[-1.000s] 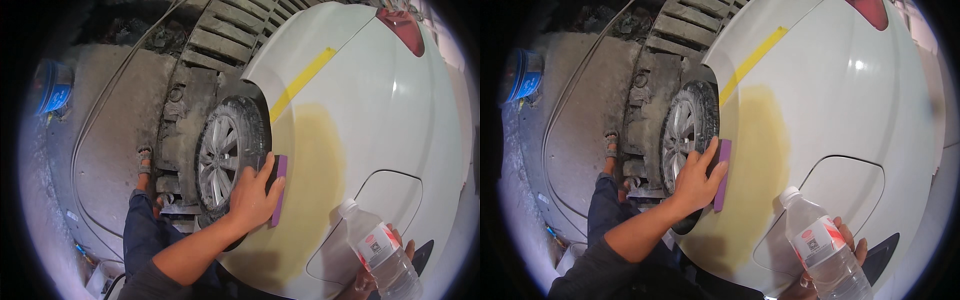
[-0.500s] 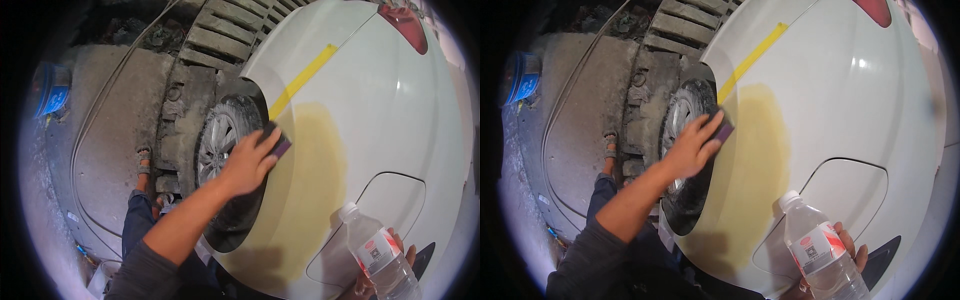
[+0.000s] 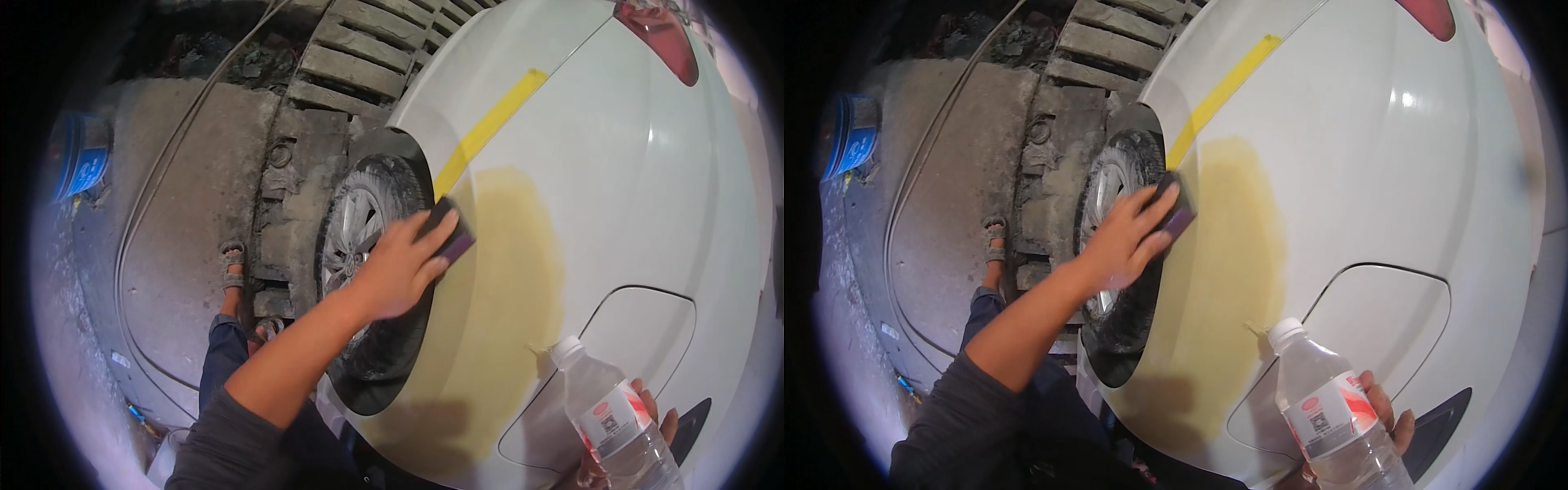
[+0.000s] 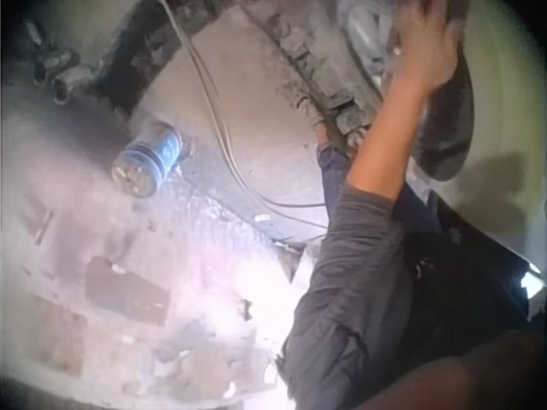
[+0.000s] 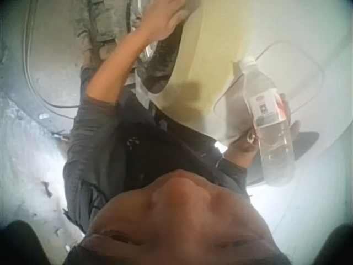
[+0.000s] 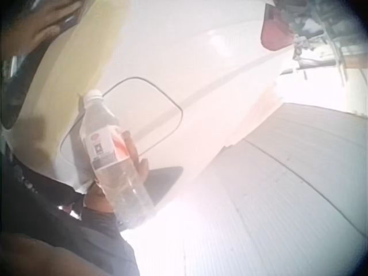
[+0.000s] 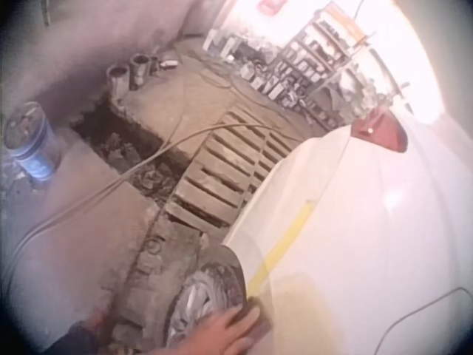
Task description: The person sands the rear quarter panel of a white car using a sanding block while holding a water bottle. They repeatedly wet the surface and sand the area around the wheel arch, occasionally wiping the panel with their hand.
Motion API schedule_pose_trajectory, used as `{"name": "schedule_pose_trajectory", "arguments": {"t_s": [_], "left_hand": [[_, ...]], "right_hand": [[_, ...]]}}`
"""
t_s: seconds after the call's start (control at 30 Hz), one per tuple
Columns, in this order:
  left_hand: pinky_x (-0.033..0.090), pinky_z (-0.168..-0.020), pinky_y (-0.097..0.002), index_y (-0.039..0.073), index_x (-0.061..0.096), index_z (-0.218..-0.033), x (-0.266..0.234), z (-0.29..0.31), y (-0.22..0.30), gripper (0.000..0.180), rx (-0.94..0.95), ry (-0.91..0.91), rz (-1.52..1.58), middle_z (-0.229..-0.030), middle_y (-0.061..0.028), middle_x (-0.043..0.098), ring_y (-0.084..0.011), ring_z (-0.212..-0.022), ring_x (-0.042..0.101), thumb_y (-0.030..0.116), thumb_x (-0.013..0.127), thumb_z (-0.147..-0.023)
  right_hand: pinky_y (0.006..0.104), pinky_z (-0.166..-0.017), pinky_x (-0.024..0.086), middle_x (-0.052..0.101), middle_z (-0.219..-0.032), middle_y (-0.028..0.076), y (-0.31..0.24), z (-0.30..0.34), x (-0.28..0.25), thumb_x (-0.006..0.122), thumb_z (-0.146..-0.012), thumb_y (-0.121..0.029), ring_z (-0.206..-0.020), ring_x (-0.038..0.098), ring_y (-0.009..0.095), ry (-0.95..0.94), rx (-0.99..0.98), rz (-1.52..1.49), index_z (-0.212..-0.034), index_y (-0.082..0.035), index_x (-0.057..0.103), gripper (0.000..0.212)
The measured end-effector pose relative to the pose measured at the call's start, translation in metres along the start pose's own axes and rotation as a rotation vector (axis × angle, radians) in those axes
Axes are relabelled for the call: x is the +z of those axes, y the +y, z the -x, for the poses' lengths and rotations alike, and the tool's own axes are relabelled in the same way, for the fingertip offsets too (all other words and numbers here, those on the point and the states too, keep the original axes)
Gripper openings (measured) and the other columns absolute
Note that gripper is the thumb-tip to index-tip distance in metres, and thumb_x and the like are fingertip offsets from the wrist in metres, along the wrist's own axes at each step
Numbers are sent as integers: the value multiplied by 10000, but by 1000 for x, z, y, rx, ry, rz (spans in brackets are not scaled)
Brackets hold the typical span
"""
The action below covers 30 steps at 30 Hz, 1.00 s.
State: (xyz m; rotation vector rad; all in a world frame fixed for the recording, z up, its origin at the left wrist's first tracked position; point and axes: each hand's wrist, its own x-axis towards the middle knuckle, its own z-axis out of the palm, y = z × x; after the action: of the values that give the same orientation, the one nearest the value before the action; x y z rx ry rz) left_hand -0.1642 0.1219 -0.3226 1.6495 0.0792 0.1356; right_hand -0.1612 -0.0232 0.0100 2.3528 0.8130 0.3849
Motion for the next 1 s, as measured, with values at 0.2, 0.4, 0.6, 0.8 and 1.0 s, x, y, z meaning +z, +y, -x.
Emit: {"name": "schedule_pose_trajectory", "arguments": {"t_s": [0.2,0.4,0.6,0.8,1.0], "left_hand": [[378,-1067,-484,141,412,-1503,-8,-19,-7,597,10,40,-14,-1396,-284,454,-470,-1214,468,214,605,-942],[372,-1073,-486,130,412,-1502,1,5,-4,589,43,-21,-13,-1398,-288,454,-470,-1237,459,221,598,-950],[369,-1078,-490,133,412,-1505,-16,-28,3,577,-44,6,61,-1402,-316,442,-481,-1235,461,235,577,-960],[369,-1078,-495,133,395,-1516,1,20,18,583,-31,-29,57,-1392,-329,442,-486,-1226,461,233,563,-966],[371,-1068,-493,122,369,-1526,-9,-15,15,593,-18,-1,47,-1370,-322,458,-484,-1198,473,223,548,-970]], "right_hand": [[427,-996,457,752,-895,-34,-2,-9,-7,486,-1031,-482,-814,729,136,-22,-98,125,-1060,-142,625,368],[421,-1002,450,756,-932,-25,2,-5,-5,484,-1034,-468,-836,729,142,-18,-33,67,-1013,-149,645,358],[407,-1007,451,759,-986,30,5,3,-4,442,-1042,-470,-893,732,179,-77,31,-17,-1016,-121,652,408],[395,-975,483,754,-1014,75,15,-1,-9,398,-1052,-479,-922,729,203,-118,-113,-15,-1095,-67,627,473],[417,-962,503,745,-1017,111,3,-1,-7,363,-1052,-514,-909,731,238,-83,11,-183,-1179,-19,546,542]]}}
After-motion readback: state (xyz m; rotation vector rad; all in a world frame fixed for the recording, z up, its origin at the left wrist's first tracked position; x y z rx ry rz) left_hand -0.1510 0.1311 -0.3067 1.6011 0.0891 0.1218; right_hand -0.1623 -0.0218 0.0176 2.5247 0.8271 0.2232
